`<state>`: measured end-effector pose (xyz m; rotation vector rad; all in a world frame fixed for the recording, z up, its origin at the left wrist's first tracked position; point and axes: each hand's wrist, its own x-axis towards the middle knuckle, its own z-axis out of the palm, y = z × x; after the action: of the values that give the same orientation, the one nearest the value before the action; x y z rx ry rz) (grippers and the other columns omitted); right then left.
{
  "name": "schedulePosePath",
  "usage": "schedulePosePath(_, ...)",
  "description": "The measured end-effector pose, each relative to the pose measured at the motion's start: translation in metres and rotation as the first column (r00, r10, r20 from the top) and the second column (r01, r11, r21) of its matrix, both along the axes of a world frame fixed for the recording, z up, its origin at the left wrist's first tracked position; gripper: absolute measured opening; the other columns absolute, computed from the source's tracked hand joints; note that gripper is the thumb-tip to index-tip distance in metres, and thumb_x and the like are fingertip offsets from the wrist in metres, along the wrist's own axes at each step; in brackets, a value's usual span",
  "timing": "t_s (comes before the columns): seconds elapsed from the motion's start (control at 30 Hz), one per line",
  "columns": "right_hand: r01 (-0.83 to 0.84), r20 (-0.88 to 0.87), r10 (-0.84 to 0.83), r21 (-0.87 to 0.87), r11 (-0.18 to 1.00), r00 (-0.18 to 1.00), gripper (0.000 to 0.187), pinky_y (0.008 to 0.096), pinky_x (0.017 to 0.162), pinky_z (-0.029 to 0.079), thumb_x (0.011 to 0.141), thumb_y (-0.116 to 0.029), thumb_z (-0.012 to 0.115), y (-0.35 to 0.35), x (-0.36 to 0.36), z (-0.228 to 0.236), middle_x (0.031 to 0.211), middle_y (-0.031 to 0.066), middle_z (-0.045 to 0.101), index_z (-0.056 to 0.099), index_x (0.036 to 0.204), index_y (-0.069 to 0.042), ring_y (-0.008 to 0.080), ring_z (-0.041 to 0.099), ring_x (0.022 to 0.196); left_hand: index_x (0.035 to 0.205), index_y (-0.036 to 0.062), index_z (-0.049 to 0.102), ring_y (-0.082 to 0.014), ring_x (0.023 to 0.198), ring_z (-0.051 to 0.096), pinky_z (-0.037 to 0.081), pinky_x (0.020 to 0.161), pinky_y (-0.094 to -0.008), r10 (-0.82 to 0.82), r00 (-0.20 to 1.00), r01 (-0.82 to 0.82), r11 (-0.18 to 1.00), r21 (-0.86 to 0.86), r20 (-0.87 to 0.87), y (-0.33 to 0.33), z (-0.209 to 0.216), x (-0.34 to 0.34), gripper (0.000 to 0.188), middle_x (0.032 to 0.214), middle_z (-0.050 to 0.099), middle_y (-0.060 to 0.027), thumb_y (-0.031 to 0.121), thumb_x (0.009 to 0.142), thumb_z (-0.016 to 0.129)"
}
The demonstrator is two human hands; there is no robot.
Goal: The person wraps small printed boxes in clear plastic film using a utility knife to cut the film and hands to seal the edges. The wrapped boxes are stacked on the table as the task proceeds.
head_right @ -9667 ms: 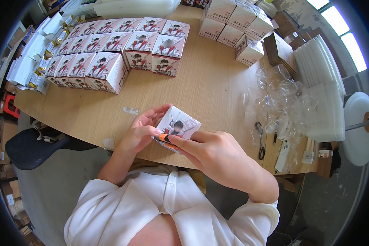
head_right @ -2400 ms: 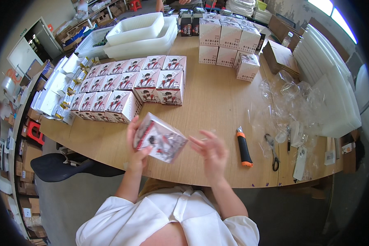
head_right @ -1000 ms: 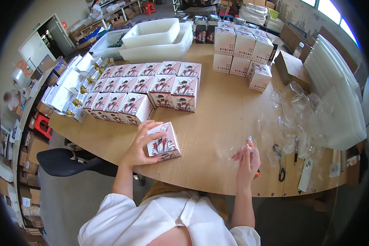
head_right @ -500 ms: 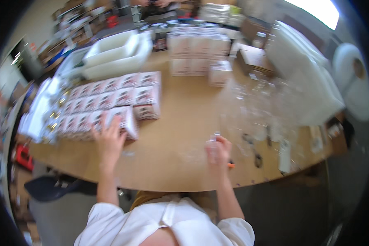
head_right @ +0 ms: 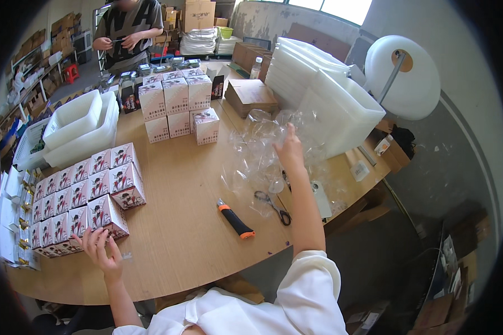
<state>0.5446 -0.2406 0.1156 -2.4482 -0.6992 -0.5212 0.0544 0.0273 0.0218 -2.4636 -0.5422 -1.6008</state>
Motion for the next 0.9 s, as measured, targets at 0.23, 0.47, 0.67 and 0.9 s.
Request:
schedulePosePath(0.23,0.300,0.207,-0.257,-0.210,0.931,0.944,0.101,0.0438,0.101,0.044,0.074,-0.027,0.083,0.025,-0.039,0.022,0.132,0.0318,0.049,0.021,0.152,-0.011,0.0424,0.053,0.119,0.101,0.0095,0.064,-0.0320,0.117,0.050,0.019,0.113,-0.0682,0.065,0.995,-0.058,0.994,-0.094,0.077,-0.006,0.007,-0.005,0.018,0.110,0.055,-0.0077,0.004,0.084,0.062)
schedulePosePath(0.47,-0.366,0.060,0.362,0.088,0.926,0.930,0.100,0.0465,0.105,0.039,0.074,-0.034,0.082,0.180,-0.036,0.013,0.139,0.0303,0.039,0.022,0.149,-0.005,0.0434,0.044,0.126,0.096,0.0114,0.064,-0.0308,0.113,0.050,0.021,0.112,-0.0670,0.013,0.995,0.003,0.988,-0.157,0.103,-0.013,0.003,-0.006,0.016,0.106,0.051,-0.0063,0.007,0.080,0.063)
schedulePosePath(0.67,0.027,-0.236,-0.009,0.074,0.997,0.972,0.131,0.0504,0.110,0.034,0.063,-0.042,0.089,0.277,-0.003,-0.058,0.145,0.0299,0.032,0.003,0.153,-0.002,0.0454,0.037,0.131,0.092,0.0138,0.065,-0.0262,0.104,0.052,0.027,0.111,-0.0607,-0.012,0.988,0.028,0.994,-0.103,0.152,-0.008,0.001,-0.007,0.014,0.099,0.053,-0.0038,0.008,0.079,0.065)
schedulePosePath(0.9,-0.120,-0.065,0.129,0.130,0.984,0.990,0.122,0.0455,0.106,0.040,0.060,-0.031,0.090,0.248,-0.064,-0.047,0.133,0.0250,0.041,0.015,0.150,-0.001,0.0412,0.045,0.123,0.092,0.0129,0.066,-0.0262,0.101,0.053,0.037,0.104,-0.0540,0.008,0.985,0.013,0.993,-0.120,0.170,-0.009,0.008,-0.016,0.017,0.098,0.055,-0.0045,0.005,0.077,0.066)
